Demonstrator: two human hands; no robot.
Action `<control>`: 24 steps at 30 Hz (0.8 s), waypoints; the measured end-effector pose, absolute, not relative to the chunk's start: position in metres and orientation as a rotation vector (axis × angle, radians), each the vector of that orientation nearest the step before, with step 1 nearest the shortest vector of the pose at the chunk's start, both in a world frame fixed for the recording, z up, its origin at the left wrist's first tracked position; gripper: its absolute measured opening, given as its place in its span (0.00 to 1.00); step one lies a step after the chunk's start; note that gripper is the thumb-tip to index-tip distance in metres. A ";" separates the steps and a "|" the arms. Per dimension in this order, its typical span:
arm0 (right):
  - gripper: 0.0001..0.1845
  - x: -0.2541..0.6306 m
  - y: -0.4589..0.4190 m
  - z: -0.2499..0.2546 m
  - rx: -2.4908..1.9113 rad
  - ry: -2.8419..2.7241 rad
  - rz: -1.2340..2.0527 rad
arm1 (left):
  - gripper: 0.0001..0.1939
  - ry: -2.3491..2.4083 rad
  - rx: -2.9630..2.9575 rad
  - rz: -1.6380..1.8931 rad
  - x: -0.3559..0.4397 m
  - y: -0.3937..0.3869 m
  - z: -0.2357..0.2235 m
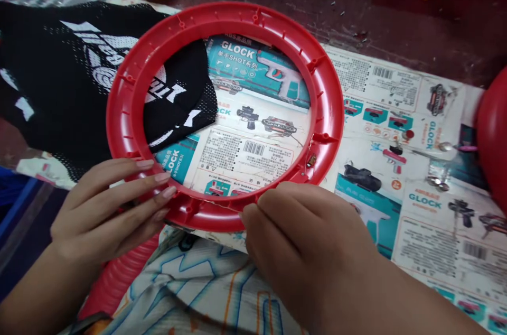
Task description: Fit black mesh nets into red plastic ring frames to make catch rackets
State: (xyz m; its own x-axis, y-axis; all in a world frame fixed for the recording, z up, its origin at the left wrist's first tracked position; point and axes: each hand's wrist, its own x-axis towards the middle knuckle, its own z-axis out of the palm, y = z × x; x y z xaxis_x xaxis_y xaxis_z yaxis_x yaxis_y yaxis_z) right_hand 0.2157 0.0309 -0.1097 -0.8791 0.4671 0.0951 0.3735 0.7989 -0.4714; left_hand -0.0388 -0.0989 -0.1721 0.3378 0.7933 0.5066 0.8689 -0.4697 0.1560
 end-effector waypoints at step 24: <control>0.09 0.200 0.025 -0.106 -0.830 -2.963 0.449 | 0.08 -1.914 -2.612 -0.840 -0.012 -0.058 -0.136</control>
